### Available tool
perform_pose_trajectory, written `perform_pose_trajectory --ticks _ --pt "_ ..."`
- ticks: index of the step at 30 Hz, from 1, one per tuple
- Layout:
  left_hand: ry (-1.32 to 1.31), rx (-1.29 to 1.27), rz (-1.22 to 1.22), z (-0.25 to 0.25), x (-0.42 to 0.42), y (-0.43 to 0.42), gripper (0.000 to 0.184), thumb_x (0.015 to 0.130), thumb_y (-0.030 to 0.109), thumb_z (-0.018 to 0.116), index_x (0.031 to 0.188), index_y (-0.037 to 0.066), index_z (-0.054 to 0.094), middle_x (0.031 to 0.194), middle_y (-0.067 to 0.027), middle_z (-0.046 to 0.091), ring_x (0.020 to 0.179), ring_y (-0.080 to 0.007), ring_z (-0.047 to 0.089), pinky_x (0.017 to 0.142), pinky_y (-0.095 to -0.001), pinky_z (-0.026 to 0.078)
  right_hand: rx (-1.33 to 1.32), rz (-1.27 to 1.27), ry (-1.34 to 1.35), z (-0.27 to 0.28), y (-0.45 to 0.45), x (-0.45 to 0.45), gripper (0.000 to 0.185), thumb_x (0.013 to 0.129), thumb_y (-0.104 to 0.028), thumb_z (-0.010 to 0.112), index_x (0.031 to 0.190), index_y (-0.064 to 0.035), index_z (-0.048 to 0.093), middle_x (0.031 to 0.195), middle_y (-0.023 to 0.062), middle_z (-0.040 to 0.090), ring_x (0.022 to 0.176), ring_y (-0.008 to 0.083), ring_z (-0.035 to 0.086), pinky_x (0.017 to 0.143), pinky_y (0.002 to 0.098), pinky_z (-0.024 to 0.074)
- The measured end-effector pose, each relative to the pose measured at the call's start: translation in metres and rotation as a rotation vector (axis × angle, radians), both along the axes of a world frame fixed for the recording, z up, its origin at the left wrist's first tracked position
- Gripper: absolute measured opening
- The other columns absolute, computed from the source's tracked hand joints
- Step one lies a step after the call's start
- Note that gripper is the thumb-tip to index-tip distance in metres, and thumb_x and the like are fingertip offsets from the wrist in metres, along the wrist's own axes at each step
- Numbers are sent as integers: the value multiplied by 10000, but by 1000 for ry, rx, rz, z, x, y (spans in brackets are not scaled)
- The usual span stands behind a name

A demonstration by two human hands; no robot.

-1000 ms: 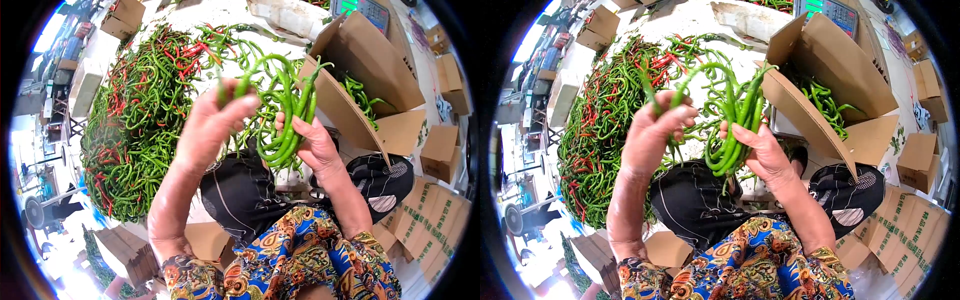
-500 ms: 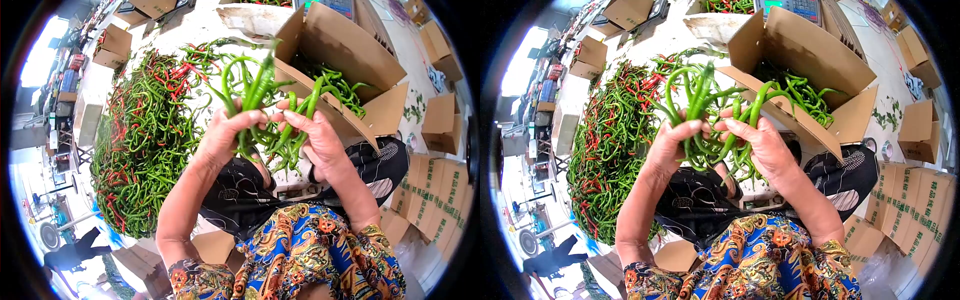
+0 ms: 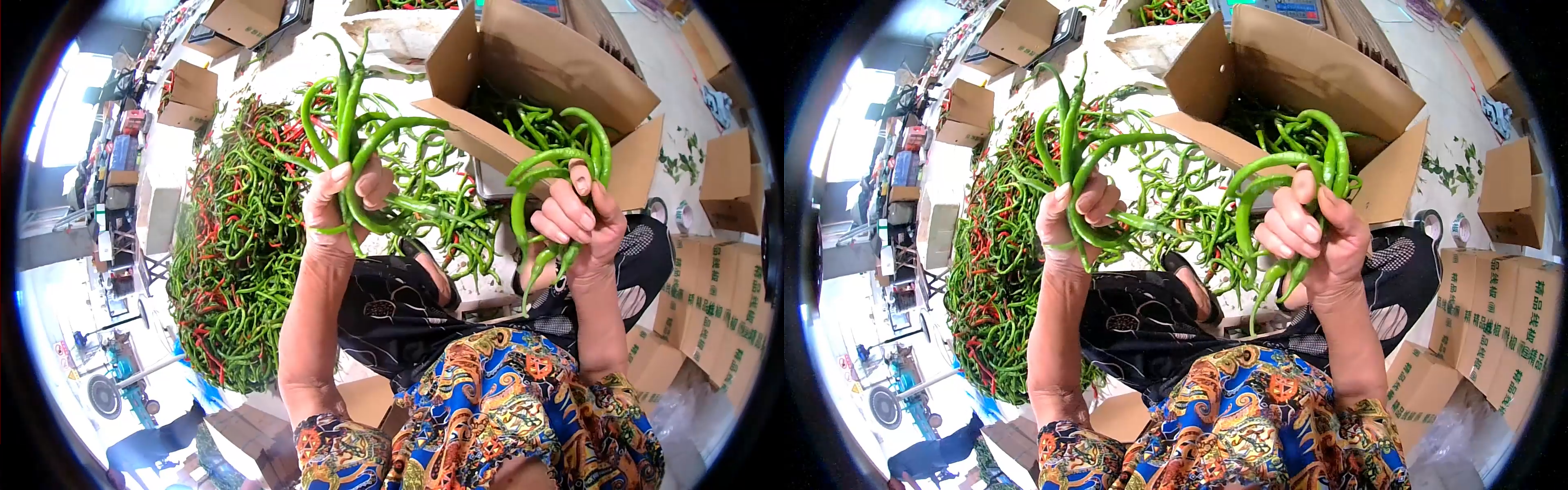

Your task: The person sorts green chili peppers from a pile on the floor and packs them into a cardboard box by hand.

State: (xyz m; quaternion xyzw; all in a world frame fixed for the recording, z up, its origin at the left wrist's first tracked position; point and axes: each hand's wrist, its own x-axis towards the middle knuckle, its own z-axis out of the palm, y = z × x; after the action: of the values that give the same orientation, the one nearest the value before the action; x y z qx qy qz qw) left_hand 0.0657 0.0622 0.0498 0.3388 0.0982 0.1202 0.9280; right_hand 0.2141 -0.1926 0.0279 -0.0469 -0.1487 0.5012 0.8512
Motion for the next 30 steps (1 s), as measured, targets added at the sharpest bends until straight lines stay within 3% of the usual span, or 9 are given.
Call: perform_pose_trajectory --ticks 5,12,17,21,26,30 --pt "-18 -19 7 -2 1 0 354 805 269 652 1015 5 543 653 -10 471 579 -122 406 543 -243 340 53 13 14 1 -8 5 186 981 -215 467 963 -44 536 634 -11 465 472 67 376 526 245 371" --pt "-28 45 -37 1 4 -2 402 786 323 653 1000 0 546 637 -13 476 587 -134 419 572 -254 354 41 80 22 -3 -8 -3 223 981 -234 453 922 -42 548 623 -14 453 483 69 378 514 245 373" --pt "-124 68 -116 1 4 2 354 806 342 624 1014 74 523 617 5 438 541 -122 384 540 -283 313 44 153 -30 -8 -9 -8 215 940 -266 523 912 -55 555 608 -1 481 475 85 382 491 245 364" --pt "-145 25 -94 0 1 1 394 791 307 617 1074 42 548 558 14 437 453 -119 366 535 -275 321 45 176 -18 -9 -9 -10 232 942 -279 508 906 -56 563 586 -5 469 448 83 360 463 240 353" --pt "-246 71 -174 0 5 3 362 743 273 647 975 27 518 535 16 435 425 -108 377 476 -265 315 89 170 -31 -7 -12 -8 247 950 -279 493 912 -44 560 567 -11 457 423 74 341 443 234 337" --pt "-148 112 -142 -4 2 2 392 722 281 639 991 23 517 551 8 421 428 -115 383 430 -246 294 173 182 43 -6 -15 -4 204 966 -225 484 937 -32 539 581 14 491 404 73 354 425 238 359"
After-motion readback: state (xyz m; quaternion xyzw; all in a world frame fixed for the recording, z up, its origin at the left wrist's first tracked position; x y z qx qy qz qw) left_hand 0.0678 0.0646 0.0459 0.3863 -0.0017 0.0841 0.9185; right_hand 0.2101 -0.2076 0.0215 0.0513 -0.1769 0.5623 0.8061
